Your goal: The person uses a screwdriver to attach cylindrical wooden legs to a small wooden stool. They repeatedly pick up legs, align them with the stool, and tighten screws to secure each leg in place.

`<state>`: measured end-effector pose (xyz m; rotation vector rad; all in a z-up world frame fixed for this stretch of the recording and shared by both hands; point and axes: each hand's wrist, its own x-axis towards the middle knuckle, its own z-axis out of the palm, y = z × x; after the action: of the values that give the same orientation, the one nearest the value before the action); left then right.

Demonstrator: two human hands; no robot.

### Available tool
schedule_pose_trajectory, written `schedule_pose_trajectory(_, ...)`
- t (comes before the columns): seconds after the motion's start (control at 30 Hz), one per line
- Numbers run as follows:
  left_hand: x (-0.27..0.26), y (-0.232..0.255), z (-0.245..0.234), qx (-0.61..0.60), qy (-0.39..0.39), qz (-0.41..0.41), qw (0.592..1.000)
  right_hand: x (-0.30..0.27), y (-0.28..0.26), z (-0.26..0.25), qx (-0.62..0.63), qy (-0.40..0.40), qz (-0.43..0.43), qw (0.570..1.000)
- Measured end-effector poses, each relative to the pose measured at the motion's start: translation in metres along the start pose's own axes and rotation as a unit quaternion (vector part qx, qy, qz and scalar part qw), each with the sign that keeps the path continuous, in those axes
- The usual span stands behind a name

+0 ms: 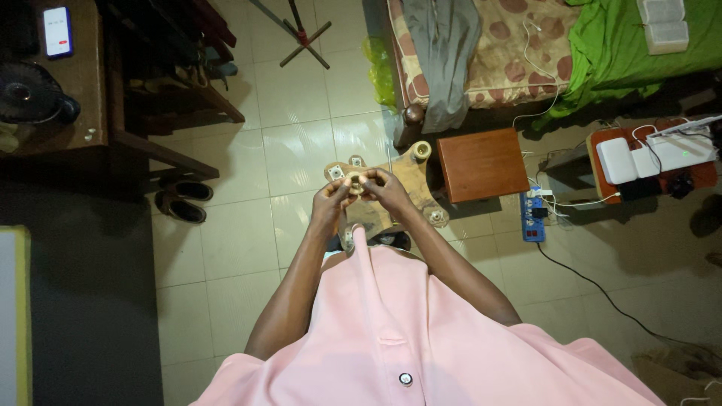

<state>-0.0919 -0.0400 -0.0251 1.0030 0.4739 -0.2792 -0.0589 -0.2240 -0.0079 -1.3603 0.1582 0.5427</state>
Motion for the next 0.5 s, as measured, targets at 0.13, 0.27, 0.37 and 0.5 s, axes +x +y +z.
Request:
schedule_pose_trajectory(0.13, 0.006, -0.006, -0.002, -0.015, 0.002, 0.007, 1.0, 0.001, 0.003, 0.003, 0.009, 0.019, 0.011, 1.0)
schedule_pose_trajectory(0.27, 0.009, -0.013, 0.011, -0.003, 0.045, 0.02, 0.999, 0.009, 0.02, 0.005, 0.131, 0.029, 0.047, 0.99)
schedule_pose_trajectory(0.37, -0.002, -0.004, 0.026, 0.116, 0.069, 0.094, 0.986, 0.013, 0.034, 0.004, 0.227, 0.035, 0.08, 0.97)
schedule_pose_trajectory(0.5, -0.028, 0.022, 0.046, 0.344, 0.058, 0.233, 0.908, 0.019, 0.041, -0.001, 0.336, 0.052, 0.114, 0.933)
